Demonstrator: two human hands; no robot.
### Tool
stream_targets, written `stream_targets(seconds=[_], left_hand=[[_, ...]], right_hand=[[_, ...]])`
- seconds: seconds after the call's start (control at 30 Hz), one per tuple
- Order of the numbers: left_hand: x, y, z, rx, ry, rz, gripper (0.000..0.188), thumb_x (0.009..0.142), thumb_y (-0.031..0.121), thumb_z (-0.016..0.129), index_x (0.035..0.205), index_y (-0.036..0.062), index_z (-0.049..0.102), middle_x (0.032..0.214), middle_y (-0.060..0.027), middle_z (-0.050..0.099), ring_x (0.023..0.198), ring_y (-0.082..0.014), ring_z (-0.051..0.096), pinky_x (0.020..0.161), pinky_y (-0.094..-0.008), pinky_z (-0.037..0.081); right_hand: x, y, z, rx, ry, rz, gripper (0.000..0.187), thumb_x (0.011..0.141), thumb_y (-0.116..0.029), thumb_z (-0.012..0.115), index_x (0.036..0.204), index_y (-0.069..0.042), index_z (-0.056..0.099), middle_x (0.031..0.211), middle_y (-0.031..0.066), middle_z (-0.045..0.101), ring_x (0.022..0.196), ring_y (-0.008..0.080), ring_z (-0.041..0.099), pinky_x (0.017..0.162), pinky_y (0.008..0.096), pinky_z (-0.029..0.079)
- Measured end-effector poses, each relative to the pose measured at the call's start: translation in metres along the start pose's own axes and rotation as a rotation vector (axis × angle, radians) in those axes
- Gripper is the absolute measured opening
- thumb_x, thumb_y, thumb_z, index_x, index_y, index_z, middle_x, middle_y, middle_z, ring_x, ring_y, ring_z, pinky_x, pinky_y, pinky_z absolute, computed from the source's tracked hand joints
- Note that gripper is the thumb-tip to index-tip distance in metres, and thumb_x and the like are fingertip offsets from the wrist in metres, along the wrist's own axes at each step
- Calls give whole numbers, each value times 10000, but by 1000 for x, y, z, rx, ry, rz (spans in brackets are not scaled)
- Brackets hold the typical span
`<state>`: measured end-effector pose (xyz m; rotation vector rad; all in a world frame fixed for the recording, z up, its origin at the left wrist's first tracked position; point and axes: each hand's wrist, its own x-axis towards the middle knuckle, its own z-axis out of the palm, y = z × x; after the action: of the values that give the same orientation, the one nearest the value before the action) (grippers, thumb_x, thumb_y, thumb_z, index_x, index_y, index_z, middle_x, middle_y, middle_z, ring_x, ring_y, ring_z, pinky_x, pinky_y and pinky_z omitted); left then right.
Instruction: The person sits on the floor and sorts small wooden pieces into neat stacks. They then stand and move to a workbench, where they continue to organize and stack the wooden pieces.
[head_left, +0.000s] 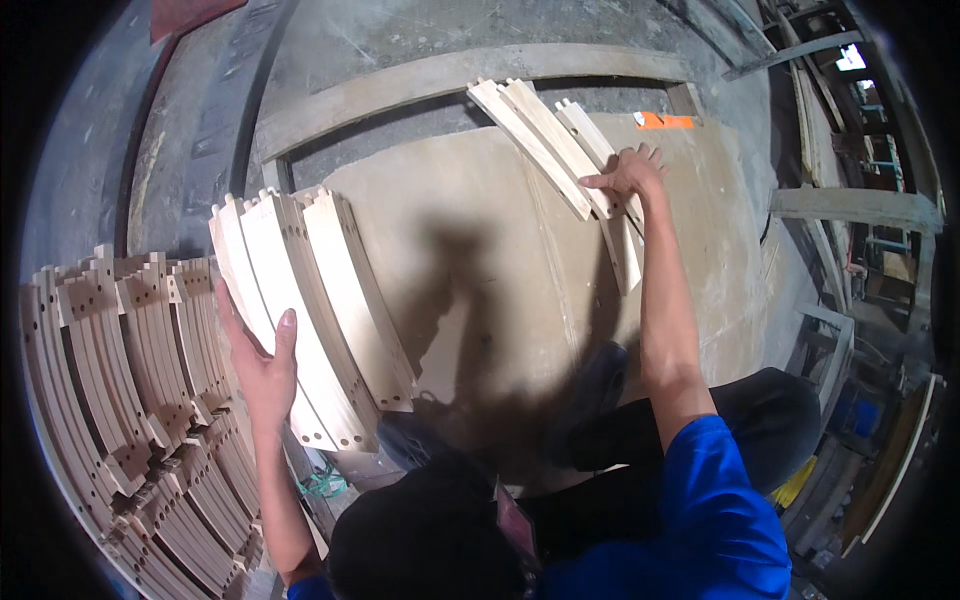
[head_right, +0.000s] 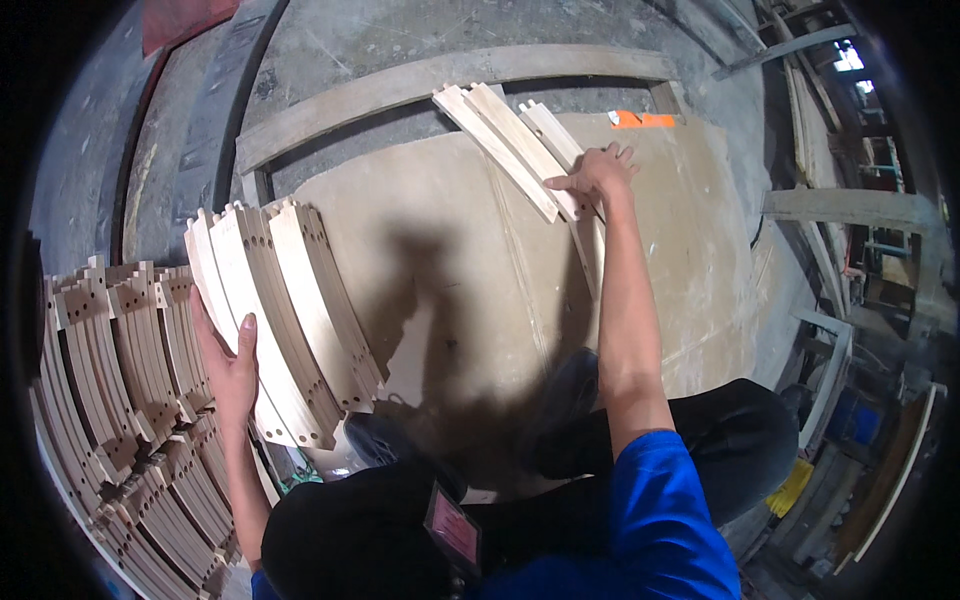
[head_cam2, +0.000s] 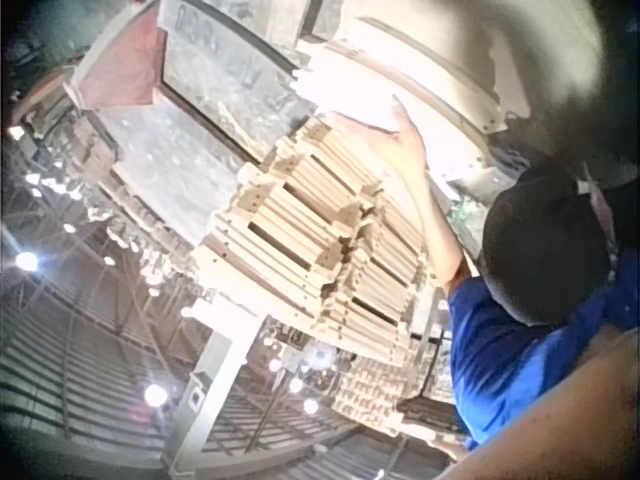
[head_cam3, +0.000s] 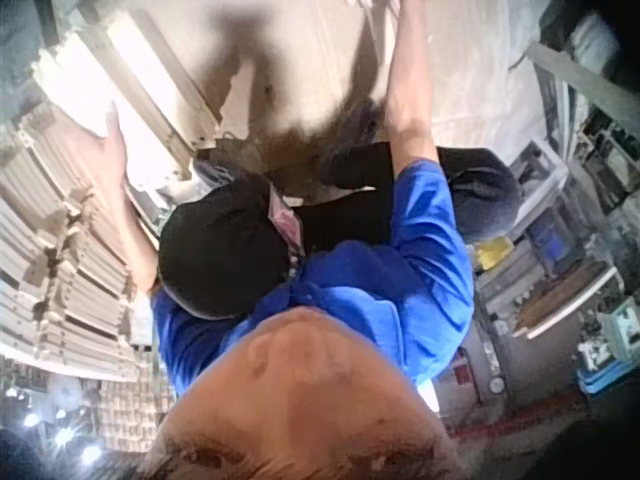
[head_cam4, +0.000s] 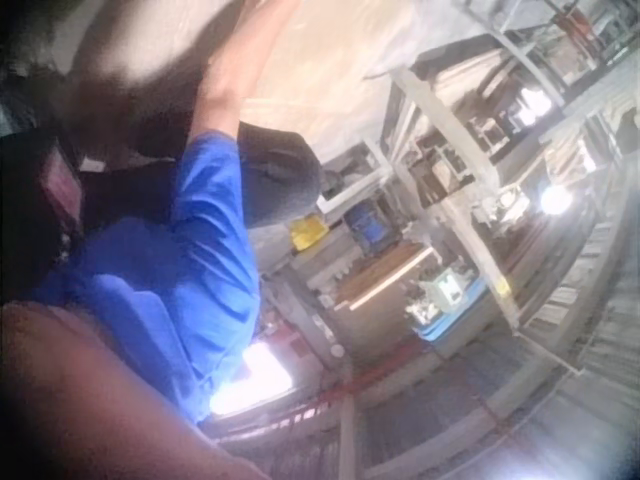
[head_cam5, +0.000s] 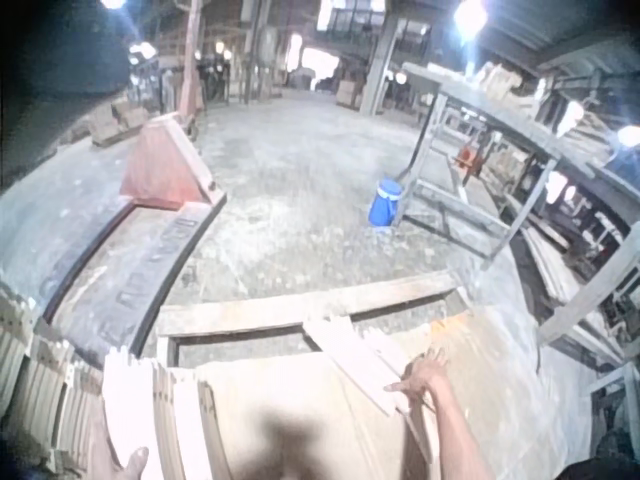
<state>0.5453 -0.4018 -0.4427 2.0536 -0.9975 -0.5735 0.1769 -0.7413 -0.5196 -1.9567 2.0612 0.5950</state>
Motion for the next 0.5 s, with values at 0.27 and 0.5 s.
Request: stream_targets(seconds=[0.27,0.5], left_hand=[[2,-3,1,-58,8,13,795,901,173,636,1500,12,138,1522,-235,226,1396,-289,274,1140,-378,214],[3,-10,0,-51,15,33,801,892,190,655,1491,-1,159,1522,-236,226,1397,-292,270,1143,-382,209]], right_hand=[[18,8,-7,5,205,-169,733,610,-578,809,1068,-21,675,1428,256,371,1368,458,240,1067,647,224],[33,15,9,46,-135,-159,814,621,-742,696,946,5,724,1265,232,557,1260,420,438,1087,606,217]])
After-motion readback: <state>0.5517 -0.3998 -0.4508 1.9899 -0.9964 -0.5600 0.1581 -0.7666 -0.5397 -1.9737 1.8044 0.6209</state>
